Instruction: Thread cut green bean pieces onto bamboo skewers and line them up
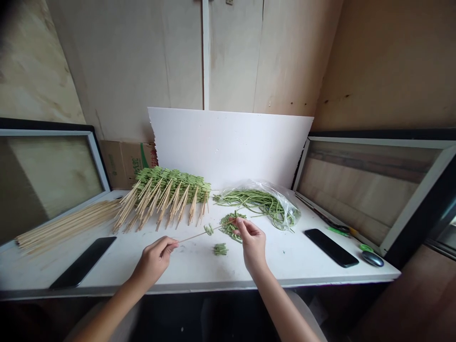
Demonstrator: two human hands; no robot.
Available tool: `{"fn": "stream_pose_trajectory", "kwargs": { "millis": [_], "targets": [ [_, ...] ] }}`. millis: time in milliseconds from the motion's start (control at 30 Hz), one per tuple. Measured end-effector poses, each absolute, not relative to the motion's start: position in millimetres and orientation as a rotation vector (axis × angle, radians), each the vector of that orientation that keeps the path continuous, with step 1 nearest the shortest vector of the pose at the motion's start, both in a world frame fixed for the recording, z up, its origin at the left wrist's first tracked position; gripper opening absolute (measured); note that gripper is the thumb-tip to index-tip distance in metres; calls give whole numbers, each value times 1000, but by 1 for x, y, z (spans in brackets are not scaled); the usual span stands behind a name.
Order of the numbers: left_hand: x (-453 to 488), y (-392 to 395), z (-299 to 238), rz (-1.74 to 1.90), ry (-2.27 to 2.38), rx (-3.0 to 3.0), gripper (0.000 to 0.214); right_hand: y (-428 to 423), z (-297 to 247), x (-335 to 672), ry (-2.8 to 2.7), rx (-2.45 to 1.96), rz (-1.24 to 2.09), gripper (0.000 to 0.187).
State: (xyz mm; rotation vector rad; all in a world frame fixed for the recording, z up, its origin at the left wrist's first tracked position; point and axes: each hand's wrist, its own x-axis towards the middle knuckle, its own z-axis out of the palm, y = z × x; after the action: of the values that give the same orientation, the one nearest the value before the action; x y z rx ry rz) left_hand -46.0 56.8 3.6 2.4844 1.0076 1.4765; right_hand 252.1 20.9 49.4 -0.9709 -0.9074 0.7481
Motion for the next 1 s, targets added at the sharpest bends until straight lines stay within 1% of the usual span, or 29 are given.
{"fn": "stream_pose_trajectory", "kwargs": {
  "millis": [233,400,600,733,1000],
  "targets": [
    [-50,59,2,1459,1025,2487,19,21,42,248,-928,-976,735,31],
    [-52,62,0,1461,1003,2492,26,19,41,244,-930,-983,725,35],
    [-52,61,2,1538,1100,2485,18,17,41,239,-902,-974,757,33],
    [-51,60,1,1557,1137,2471,19,15,41,235,-888,-961,783,31],
    [-50,62,-2,1476,1087,2453,24,10,42,229,-915,-966,698,31]
  ]
}}
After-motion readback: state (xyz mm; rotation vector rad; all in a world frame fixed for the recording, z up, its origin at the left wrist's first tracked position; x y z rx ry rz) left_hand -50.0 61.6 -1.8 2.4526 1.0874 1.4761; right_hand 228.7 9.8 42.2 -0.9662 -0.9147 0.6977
